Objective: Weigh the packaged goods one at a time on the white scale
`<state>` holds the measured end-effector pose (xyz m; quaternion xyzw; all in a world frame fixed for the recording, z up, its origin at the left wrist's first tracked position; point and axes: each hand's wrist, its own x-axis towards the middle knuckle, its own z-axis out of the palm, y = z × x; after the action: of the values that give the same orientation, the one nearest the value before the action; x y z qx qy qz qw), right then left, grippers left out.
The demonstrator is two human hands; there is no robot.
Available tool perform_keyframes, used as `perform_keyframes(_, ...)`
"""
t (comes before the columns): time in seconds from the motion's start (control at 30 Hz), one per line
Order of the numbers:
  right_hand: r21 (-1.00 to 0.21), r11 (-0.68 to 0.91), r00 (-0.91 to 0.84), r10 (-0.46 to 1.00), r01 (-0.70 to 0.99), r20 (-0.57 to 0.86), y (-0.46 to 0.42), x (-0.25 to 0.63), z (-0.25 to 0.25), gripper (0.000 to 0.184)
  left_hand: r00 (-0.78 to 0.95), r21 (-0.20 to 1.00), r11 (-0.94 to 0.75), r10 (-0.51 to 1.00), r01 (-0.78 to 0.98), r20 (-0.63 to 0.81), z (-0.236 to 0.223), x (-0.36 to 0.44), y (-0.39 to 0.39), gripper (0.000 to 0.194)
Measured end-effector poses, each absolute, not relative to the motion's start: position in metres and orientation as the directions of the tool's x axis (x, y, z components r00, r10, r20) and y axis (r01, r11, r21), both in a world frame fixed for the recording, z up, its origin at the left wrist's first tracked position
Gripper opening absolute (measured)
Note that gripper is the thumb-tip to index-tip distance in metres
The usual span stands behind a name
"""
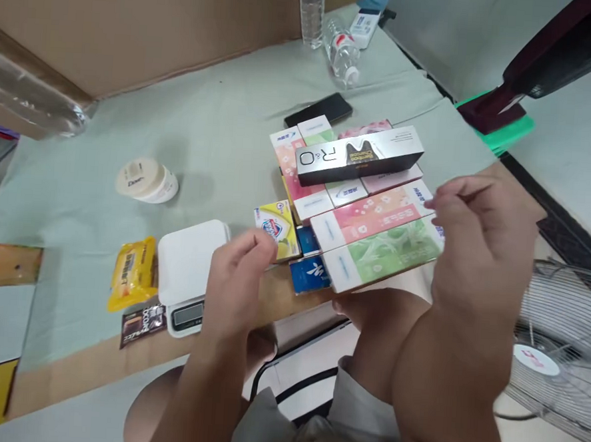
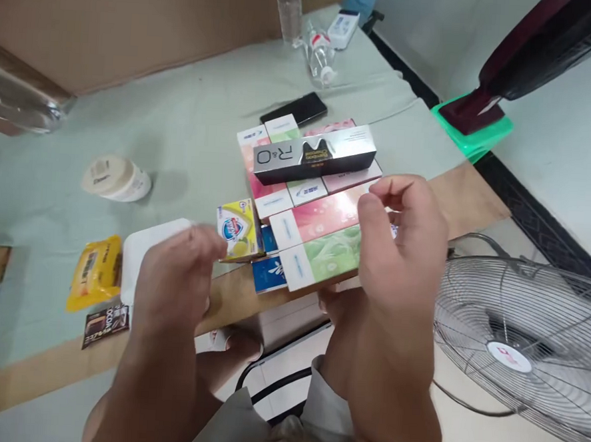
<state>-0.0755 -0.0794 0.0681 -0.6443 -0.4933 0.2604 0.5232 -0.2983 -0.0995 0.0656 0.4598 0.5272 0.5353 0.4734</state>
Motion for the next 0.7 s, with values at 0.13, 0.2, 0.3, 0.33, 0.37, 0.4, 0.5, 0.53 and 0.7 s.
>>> perform_keyframes(0.13, -0.872, -0.130, 0.410, 0.908, 0.471, 0.086, -0.060, -0.064, 0.057, 0.046, -0.276, 0.899, 0.057, 0.958, 0.435, 0.072, 0.067, -0.271, -0.044, 0.026)
perform_keyframes(0.2, -0.850, -0.169, 0.379, 0.925, 0.499, 0.038, -0.057, -0.061, 0.053, 0.060, -0.236, 0.809, 0.049, 0.965, 0.586, 0.112, 0.065, -0.267, -0.021, 0.043)
perform_keyframes(0.3, -0.822, -0.213, 0.403, 0.915, 0.528, 0.022, -0.057, -0.054, 0.052, 0.063, -0.134, 0.711, -0.029, 0.976, 0.702, 0.172, 0.061, -0.264, -0.001, 0.052)
perform_keyframes(0.33, -0.814, -0.225, 0.423, 0.906, 0.536, 0.028, -0.058, -0.052, 0.052, 0.063, -0.105, 0.686, -0.055, 0.976, 0.726, 0.189, 0.060, -0.262, 0.001, 0.053)
perform_keyframes(0.37, -0.808, -0.235, 0.438, 0.898, 0.541, 0.031, -0.059, -0.049, 0.052, 0.064, -0.085, 0.661, -0.072, 0.976, 0.747, 0.202, 0.060, -0.259, 0.000, 0.055)
perform_keyframes(0.4, -0.803, -0.248, 0.449, 0.893, 0.542, 0.027, -0.059, -0.047, 0.051, 0.065, -0.073, 0.637, -0.080, 0.975, 0.767, 0.211, 0.061, -0.257, -0.003, 0.058)
perform_keyframes(0.5, -0.798, -0.316, 0.468, 0.883, 0.513, -0.049, -0.061, -0.042, 0.050, 0.067, -0.087, 0.550, -0.070, 0.963, 0.832, 0.254, 0.066, -0.247, -0.031, 0.063)
perform_keyframes(0.53, -0.795, -0.348, 0.475, 0.876, 0.497, -0.086, -0.061, -0.040, 0.050, 0.068, -0.092, 0.520, -0.064, 0.959, 0.852, 0.268, 0.068, -0.244, -0.045, 0.061)
perform_keyframes(0.7, -0.772, -0.434, 0.465, 0.862, 0.464, -0.204, -0.060, -0.036, 0.052, 0.066, 0.015, 0.369, -0.073, 0.987, 0.927, 0.157, 0.061, -0.231, -0.112, 0.047)
